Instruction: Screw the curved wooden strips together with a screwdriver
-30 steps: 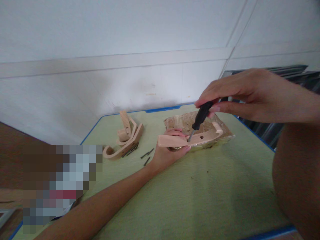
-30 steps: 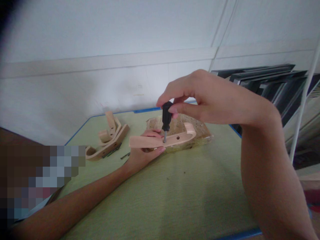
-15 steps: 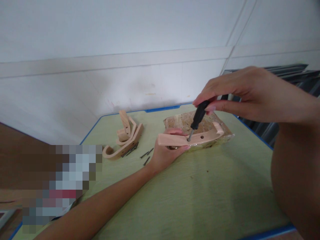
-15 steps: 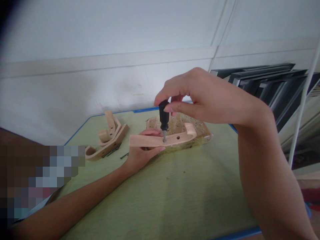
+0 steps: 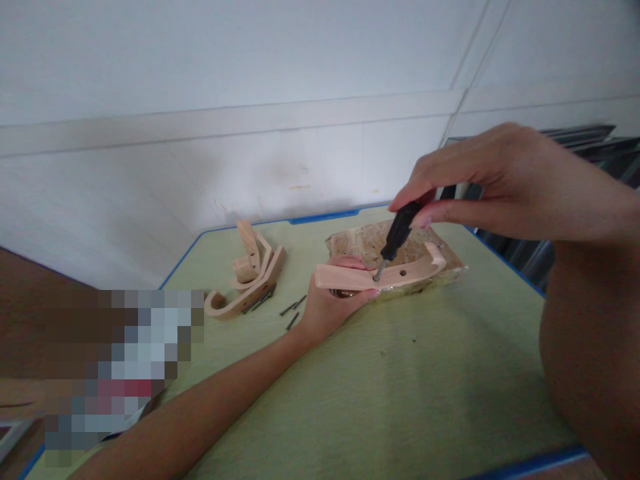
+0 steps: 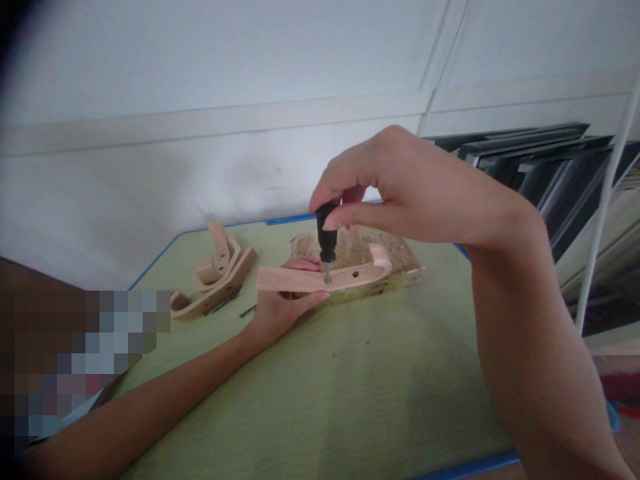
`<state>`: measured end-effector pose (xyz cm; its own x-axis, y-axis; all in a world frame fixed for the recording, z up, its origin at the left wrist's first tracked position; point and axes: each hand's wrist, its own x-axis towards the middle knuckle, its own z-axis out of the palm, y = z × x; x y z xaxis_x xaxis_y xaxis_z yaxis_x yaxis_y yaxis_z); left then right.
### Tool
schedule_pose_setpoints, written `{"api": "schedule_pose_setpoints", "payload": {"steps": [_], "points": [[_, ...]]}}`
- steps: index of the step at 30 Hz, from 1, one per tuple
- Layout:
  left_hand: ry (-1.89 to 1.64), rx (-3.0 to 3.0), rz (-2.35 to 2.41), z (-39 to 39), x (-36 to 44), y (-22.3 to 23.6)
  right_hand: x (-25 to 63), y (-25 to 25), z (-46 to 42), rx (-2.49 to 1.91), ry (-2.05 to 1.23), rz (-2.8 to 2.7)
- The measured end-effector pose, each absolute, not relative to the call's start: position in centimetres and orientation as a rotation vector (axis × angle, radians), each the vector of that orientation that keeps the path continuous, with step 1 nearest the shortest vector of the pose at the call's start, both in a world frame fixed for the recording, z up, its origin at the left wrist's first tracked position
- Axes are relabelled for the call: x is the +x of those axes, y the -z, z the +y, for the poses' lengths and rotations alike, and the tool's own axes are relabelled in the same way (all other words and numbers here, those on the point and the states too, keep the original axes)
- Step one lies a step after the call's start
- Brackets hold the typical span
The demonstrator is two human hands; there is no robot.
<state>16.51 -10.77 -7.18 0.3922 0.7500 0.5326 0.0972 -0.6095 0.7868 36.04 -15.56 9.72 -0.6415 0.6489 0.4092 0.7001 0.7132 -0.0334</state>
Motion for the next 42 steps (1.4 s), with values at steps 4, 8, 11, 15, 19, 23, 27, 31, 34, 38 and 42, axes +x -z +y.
{"api": "schedule_pose_setpoints", "payload": {"steps": [4,8,11,15,19,23,27,31,34,38,42], "points": [[-1.256,1.999,0.713,-10.7,16.5,7.3,35.9,-9.7,-15.5,-1.031,0.222,-2.522],[-1.278,2.009,0.676,-10.6,16.6,7.4,35.8,-9.8,-15.5,-1.08,0.229,-2.535],[-1.283,2.005,0.67,-10.7,16.7,7.3,35.8,-9.8,-15.4,-1.104,0.202,-2.536],[-1.271,1.995,0.694,-10.8,16.7,7.2,35.8,-9.7,-15.3,-1.132,0.171,-2.529],[-1.26,1.994,0.709,-10.8,16.7,7.1,35.8,-9.6,-15.2,-1.127,0.162,-2.53],[-1.254,2.003,0.702,-10.8,16.7,7.2,35.6,-9.5,-15.0,-1.15,0.267,-2.526],[-1.266,2.005,0.703,-10.9,16.7,7.1,35.4,-9.5,-15.1,-1.203,0.292,-2.513],[-1.277,1.996,0.694,-10.9,16.8,7.0,35.2,-9.6,-15.1,-1.227,0.282,-2.52],[-1.287,1.988,0.677,-10.8,16.9,7.0,35.0,-9.6,-15.1,-1.22,0.253,-2.524],[-1.291,1.977,0.673,-10.8,16.9,7.1,34.7,-9.3,-15.2,-1.204,0.288,-2.527],[-1.275,1.983,0.668,-10.8,16.9,7.1,34.7,-9.2,-15.2,-1.219,0.332,-2.501]]}}
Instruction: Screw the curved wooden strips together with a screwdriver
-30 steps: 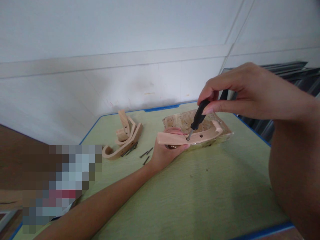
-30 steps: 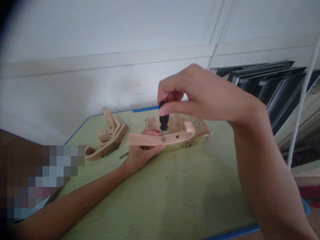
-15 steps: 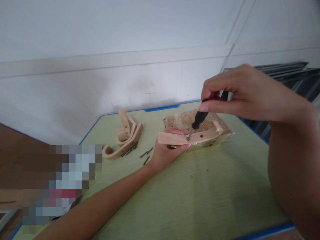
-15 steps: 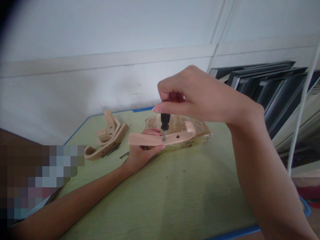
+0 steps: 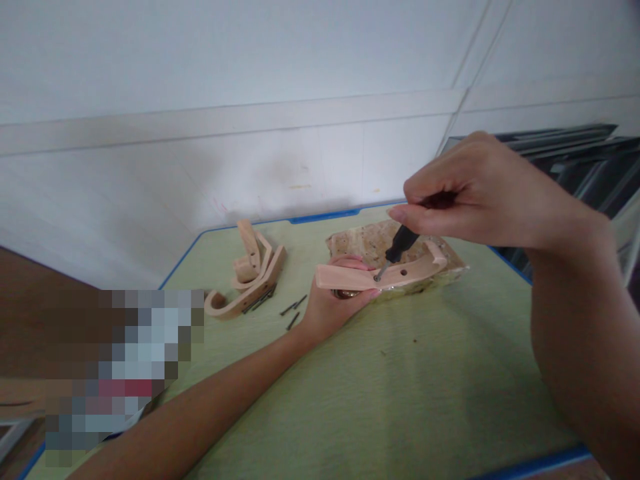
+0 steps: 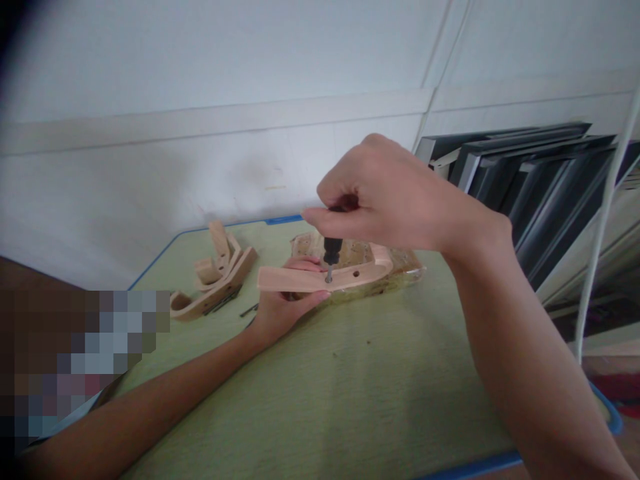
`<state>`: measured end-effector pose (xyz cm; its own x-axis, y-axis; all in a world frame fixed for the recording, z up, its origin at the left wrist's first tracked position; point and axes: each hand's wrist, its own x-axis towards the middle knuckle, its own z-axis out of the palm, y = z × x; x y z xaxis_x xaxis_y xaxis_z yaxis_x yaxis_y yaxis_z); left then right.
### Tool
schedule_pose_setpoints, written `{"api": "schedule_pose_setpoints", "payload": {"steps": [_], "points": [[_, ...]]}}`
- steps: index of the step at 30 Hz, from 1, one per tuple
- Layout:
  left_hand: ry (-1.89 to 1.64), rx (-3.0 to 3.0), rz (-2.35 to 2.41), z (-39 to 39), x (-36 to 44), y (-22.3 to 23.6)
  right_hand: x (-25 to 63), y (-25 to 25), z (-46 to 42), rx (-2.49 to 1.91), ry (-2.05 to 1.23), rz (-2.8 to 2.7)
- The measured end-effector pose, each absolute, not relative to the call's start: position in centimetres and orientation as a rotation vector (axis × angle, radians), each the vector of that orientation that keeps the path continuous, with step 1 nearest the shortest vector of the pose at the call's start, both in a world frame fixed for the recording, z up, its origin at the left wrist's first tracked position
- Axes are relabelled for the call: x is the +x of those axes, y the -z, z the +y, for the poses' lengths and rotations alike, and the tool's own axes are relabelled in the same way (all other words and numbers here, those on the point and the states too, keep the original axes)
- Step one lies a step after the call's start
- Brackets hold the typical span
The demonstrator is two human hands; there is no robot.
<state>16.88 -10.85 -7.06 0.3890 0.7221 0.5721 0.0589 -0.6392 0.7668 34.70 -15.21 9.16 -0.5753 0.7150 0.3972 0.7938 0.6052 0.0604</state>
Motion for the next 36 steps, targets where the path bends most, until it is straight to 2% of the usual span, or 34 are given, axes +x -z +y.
{"api": "schedule_pose_setpoints", "payload": {"steps": [9,17,36], "points": [[-1.267,1.973,0.695,-10.8,16.8,7.2,35.0,-9.5,-15.3,-1.04,0.089,-2.55],[-1.256,1.97,0.697,-10.8,16.7,7.2,36.6,-9.9,-15.7,-1.092,-0.024,-2.633],[-1.278,2.009,0.68,-10.7,16.7,7.3,36.4,-9.9,-15.8,-1.078,0.041,-2.561]]}}
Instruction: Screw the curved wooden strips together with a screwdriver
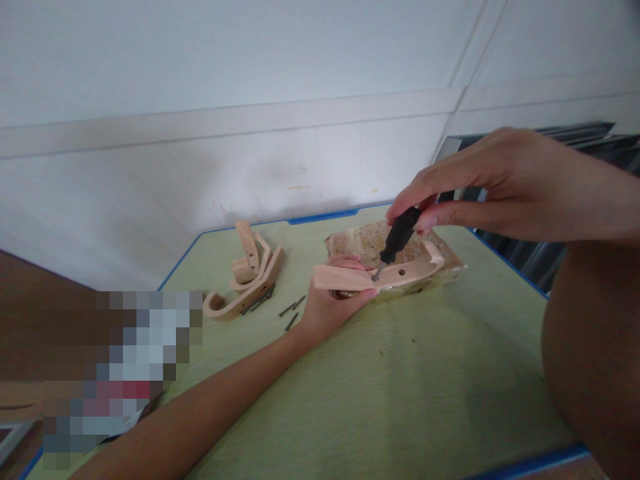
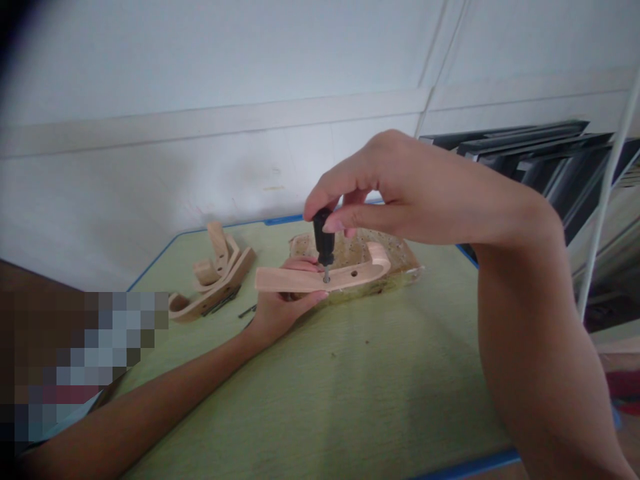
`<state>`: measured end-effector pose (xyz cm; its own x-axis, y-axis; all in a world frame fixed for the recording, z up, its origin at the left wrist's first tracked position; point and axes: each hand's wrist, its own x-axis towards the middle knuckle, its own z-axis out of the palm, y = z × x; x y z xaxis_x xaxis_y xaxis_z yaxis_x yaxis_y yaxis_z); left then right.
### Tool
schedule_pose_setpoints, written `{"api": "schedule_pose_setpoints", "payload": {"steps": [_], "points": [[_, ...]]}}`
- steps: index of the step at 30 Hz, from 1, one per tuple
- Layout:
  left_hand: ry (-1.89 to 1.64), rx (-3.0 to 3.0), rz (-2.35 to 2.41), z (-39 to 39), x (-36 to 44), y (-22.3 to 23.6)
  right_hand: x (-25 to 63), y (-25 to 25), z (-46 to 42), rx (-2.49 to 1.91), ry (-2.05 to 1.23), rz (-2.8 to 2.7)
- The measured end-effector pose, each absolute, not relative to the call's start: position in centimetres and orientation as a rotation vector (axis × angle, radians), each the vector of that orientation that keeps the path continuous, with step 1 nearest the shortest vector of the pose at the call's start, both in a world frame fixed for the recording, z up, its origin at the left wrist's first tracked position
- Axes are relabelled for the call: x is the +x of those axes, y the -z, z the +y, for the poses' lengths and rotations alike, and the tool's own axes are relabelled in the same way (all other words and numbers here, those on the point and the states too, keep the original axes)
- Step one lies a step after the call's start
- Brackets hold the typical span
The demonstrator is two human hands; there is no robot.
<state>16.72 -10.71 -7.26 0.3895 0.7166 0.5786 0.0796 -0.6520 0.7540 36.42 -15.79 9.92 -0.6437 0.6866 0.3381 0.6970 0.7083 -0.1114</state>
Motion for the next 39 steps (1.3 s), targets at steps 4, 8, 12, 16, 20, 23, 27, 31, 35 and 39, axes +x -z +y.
{"api": "schedule_pose_setpoints", "payload": {"steps": [4,8,12,16,20,23,27,31,35,39], "points": [[-1.26,1.996,0.69,-10.7,16.8,7.3,36.3,-9.9,-15.8,-1.071,0.067,-2.564],[-1.256,1.995,0.687,-10.7,16.8,7.2,36.2,-10.0,-15.9,-1.04,0.089,-2.578],[-1.278,2.003,0.679,-10.8,16.8,7.1,36.0,-10.0,-15.9,-1.052,0.107,-2.589],[-1.303,2.009,0.666,-10.7,16.8,7.1,35.9,-10.0,-15.7,-1.081,0.1,-2.607],[-1.307,2.004,0.665,-10.7,16.8,7.3,35.8,-9.9,-15.5,-1.185,0.094,-2.585],[-1.297,2.013,0.655,-10.7,16.8,7.4,35.8,-9.7,-15.4,-1.231,0.114,-2.575],[-1.301,2.026,0.643,-10.6,16.8,7.4,35.7,-9.6,-15.4,-1.264,0.164,-2.579],[-1.308,2.035,0.649,-10.6,16.7,7.4,35.6,-9.5,-15.5,-1.346,0.21,-2.575],[-1.298,2.031,0.67,-10.6,16.7,7.4,35.4,-9.5,-15.6,-1.356,0.235,-2.588],[-1.305,2.02,0.648,-10.6,16.8,7.4,35.1,-9.5,-15.6,-1.368,0.261,-2.587]]}}
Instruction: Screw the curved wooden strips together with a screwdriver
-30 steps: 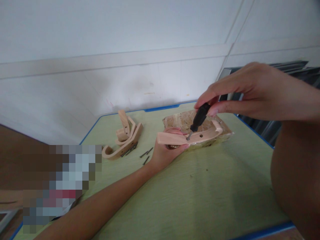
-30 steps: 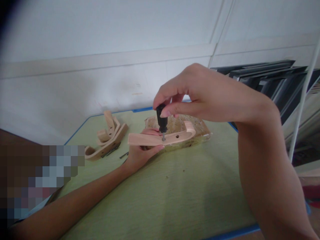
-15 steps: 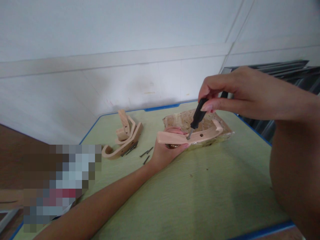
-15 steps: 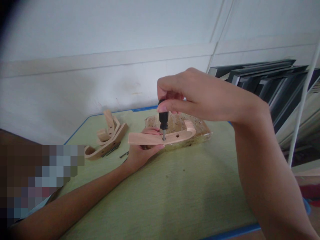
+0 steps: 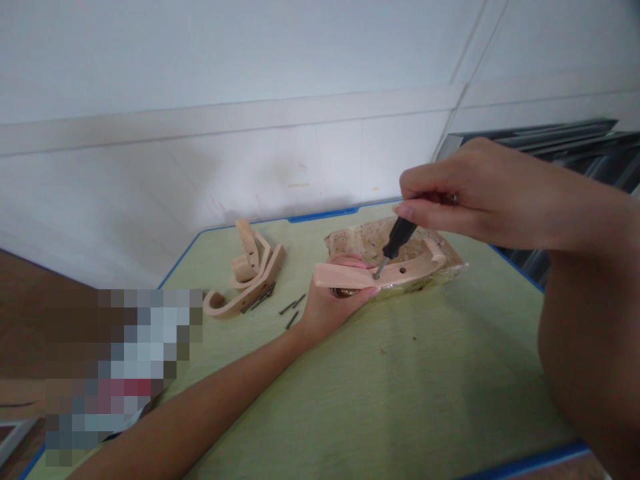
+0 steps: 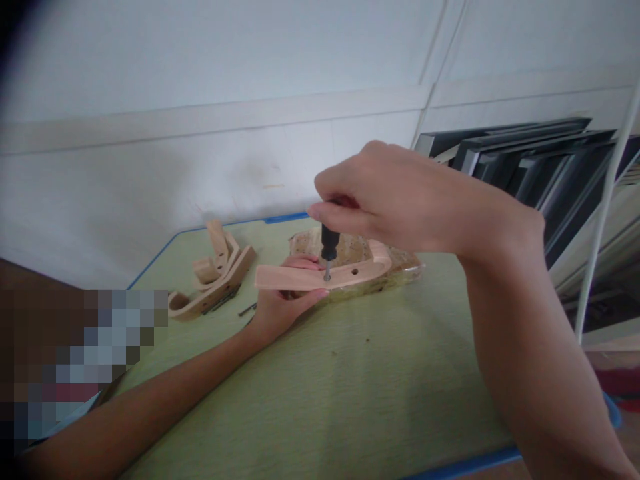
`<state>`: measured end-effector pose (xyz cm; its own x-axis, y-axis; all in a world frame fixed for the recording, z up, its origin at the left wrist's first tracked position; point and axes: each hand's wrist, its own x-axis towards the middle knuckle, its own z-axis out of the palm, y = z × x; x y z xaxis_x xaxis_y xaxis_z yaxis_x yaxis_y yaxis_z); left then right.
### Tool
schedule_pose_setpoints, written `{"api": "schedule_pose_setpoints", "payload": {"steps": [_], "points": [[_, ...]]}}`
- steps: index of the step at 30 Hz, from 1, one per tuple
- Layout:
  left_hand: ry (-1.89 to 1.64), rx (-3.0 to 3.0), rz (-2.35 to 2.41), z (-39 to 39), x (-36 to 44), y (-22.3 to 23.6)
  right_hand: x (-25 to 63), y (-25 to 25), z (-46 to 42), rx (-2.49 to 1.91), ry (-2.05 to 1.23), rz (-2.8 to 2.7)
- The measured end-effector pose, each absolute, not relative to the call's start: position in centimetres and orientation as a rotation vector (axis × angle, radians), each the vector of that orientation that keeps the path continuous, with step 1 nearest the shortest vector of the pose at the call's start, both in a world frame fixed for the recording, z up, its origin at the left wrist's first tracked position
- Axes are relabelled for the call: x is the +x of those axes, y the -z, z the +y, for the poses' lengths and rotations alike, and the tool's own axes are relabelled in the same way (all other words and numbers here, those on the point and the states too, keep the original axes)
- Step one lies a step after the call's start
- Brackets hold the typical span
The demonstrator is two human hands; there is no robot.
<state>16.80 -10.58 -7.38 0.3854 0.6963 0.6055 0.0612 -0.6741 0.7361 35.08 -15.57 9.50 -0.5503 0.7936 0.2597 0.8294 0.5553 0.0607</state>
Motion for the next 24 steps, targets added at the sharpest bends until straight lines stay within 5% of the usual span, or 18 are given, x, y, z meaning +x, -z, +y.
{"api": "schedule_pose_setpoints", "payload": {"steps": [24], "points": [[-1.294,2.02,0.649,-10.58,16.88,7.31,34.71,-9.48,-15.58,-1.258,0.249,-2.59]]}}
